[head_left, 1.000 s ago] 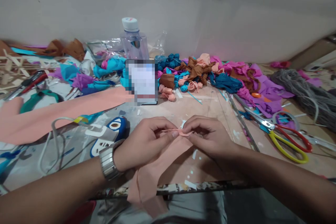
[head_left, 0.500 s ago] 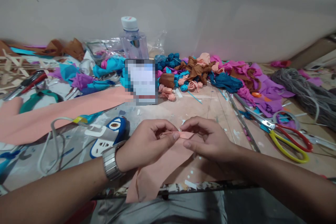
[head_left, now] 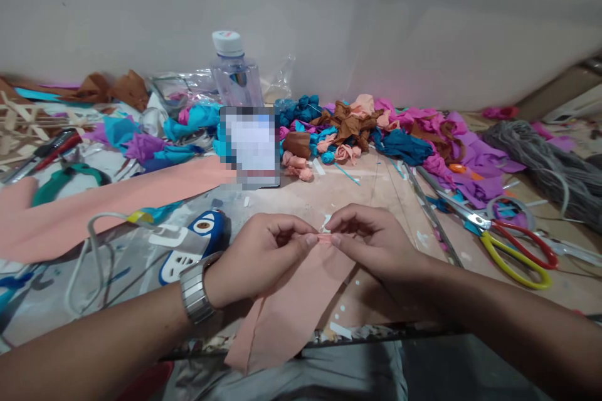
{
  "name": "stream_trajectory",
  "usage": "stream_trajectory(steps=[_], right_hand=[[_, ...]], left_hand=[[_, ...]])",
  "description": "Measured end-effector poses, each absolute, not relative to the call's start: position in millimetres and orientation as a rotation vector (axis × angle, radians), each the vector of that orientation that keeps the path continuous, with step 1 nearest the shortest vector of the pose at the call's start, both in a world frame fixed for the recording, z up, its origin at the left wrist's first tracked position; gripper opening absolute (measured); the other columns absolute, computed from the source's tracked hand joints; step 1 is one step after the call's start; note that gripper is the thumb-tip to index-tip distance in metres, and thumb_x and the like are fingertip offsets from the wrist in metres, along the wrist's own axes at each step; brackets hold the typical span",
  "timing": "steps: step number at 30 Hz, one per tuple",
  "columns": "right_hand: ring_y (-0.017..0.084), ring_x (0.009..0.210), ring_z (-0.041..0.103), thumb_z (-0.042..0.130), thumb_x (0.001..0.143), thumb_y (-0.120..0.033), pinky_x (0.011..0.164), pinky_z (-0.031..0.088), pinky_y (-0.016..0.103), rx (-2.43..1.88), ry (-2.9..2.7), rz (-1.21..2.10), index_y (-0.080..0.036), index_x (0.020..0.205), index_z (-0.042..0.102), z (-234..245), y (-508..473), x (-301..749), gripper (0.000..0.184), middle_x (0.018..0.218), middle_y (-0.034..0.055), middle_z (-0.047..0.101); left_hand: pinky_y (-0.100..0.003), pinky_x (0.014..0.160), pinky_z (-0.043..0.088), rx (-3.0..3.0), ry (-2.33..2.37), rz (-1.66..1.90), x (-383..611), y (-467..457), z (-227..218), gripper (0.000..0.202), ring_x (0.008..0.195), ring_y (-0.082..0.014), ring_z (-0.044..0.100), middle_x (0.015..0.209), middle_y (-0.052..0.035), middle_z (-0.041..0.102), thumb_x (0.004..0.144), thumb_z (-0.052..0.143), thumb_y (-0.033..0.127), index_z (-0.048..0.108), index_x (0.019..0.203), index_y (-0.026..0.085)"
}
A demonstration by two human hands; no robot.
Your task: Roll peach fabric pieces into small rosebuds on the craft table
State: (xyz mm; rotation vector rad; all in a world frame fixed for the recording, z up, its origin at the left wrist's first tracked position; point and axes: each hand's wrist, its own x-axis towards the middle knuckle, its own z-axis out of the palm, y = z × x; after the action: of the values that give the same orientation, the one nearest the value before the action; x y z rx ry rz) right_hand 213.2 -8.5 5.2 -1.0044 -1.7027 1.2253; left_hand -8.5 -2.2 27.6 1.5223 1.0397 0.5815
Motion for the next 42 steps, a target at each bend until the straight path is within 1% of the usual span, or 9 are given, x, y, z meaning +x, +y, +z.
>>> stream_trajectory(steps=[7, 11, 13, 15, 17, 24, 29, 34, 42], right_hand=[[0.013, 0.08, 0.069, 0.065, 0.09, -0.019, 0.07, 0.055, 0.022, -0.972, -1.734, 1.247, -0.019, 0.1, 0.07, 0.7, -13.3, 210.6, 0.011, 0.091, 0.0041, 0.074], [0.014, 0.08, 0.069, 0.065, 0.092, -0.022, 0.069, 0.055, 0.023, -0.953, -1.755, 1.27, -0.019, 0.103, 0.068, 0.3, -13.7, 210.8, 0.012, 0.091, 0.0047, 0.073], [0.015, 0.085, 0.07, 0.068, 0.09, -0.023, 0.074, 0.056, 0.024, -0.937, -1.789, 1.241, -0.02, 0.108, 0.067, -0.1, -12.5, 212.5, 0.018, 0.097, 0.0052, 0.073], [0.016, 0.093, 0.069, 0.072, 0.086, -0.022, 0.08, 0.056, 0.026, -0.919, -1.84, 1.182, -0.021, 0.113, 0.066, -0.5, -11.4, 214.0, 0.027, 0.104, 0.0056, 0.072], [0.016, 0.092, 0.069, 0.074, 0.084, -0.02, 0.08, 0.056, 0.026, -0.913, -1.887, 1.124, -0.022, 0.113, 0.066, -0.6, -11.0, 214.5, 0.03, 0.104, 0.0053, 0.072], [0.012, 0.072, 0.067, 0.068, 0.085, -0.012, 0.065, 0.053, 0.021, -0.935, -1.967, 0.975, -0.02, 0.101, 0.071, 1.5, -12.1, 212.9, 0.018, 0.089, 0.0032, 0.074], [0.011, 0.07, 0.067, 0.068, 0.084, -0.012, 0.063, 0.052, 0.02, -0.893, -2.005, 0.897, -0.02, 0.099, 0.071, 2.4, -11.4, 214.4, 0.017, 0.088, 0.0034, 0.075], [0.012, 0.07, 0.068, 0.065, 0.083, -0.01, 0.062, 0.051, 0.021, -0.89, -2.039, 0.844, -0.02, 0.095, 0.072, 5.7, -11.1, 213.7, 0.017, 0.085, 0.0033, 0.074], [0.014, 0.077, 0.069, 0.063, 0.087, -0.013, 0.071, 0.054, 0.026, -0.875, -2.022, 0.848, -0.02, 0.095, 0.071, 6.2, -8.6, 212.7, 0.014, 0.085, 0.0041, 0.073]], left_hand=[[-0.021, 0.059, 0.04, 1.458, 0.994, 0.562, -3.6, -6.0, 29.3, 0.033, 0.073, -0.0132, 0.058, 0.085, -0.0063, 0.07, 0.088, 0.068, 0.044, 0.073, 0.098, 0.012], [-0.019, 0.053, 0.034, 1.448, 0.996, 0.545, -5.2, -5.6, 26.9, 0.03, 0.064, -0.0096, 0.049, 0.073, -0.0011, 0.06, 0.09, 0.065, 0.042, 0.068, 0.091, 0.013], [-0.018, 0.053, 0.033, 1.433, 0.998, 0.557, -6.3, -4.3, 26.4, 0.028, 0.061, -0.0083, 0.046, 0.071, 0.0006, 0.057, 0.089, 0.066, 0.041, 0.066, 0.089, 0.014], [-0.018, 0.053, 0.033, 1.404, 1.004, 0.58, -6.7, -2.7, 26.8, 0.027, 0.061, -0.008, 0.046, 0.072, 0.0006, 0.057, 0.088, 0.067, 0.04, 0.066, 0.088, 0.014], [-0.018, 0.054, 0.035, 1.369, 0.997, 0.595, -6.7, -1.1, 27.7, 0.027, 0.063, -0.0083, 0.048, 0.074, -0.0002, 0.06, 0.087, 0.069, 0.04, 0.066, 0.087, 0.014], [-0.019, 0.058, 0.04, 1.291, 0.969, 0.558, -6.7, 0.1, 26.9, 0.032, 0.066, -0.0103, 0.055, 0.077, -0.0027, 0.066, 0.082, 0.073, 0.044, 0.069, 0.085, 0.013], [-0.02, 0.057, 0.039, 1.266, 0.983, 0.553, -5.8, -0.6, 24.2, 0.034, 0.064, -0.0101, 0.053, 0.075, -0.0033, 0.066, 0.081, 0.074, 0.046, 0.07, 0.087, 0.012], [-0.018, 0.054, 0.033, 1.257, 0.972, 0.521, -5.6, -0.4, 23.5, 0.03, 0.059, -0.0073, 0.047, 0.068, 0.0004, 0.061, 0.083, 0.074, 0.041, 0.07, 0.088, 0.012], [-0.021, 0.067, 0.043, 1.393, 0.936, 0.583, -6.5, -0.6, 20.6, 0.022, 0.075, -0.0117, 0.056, 0.084, -0.0034, 0.068, 0.088, 0.069, 0.035, 0.07, 0.09, 0.013]])
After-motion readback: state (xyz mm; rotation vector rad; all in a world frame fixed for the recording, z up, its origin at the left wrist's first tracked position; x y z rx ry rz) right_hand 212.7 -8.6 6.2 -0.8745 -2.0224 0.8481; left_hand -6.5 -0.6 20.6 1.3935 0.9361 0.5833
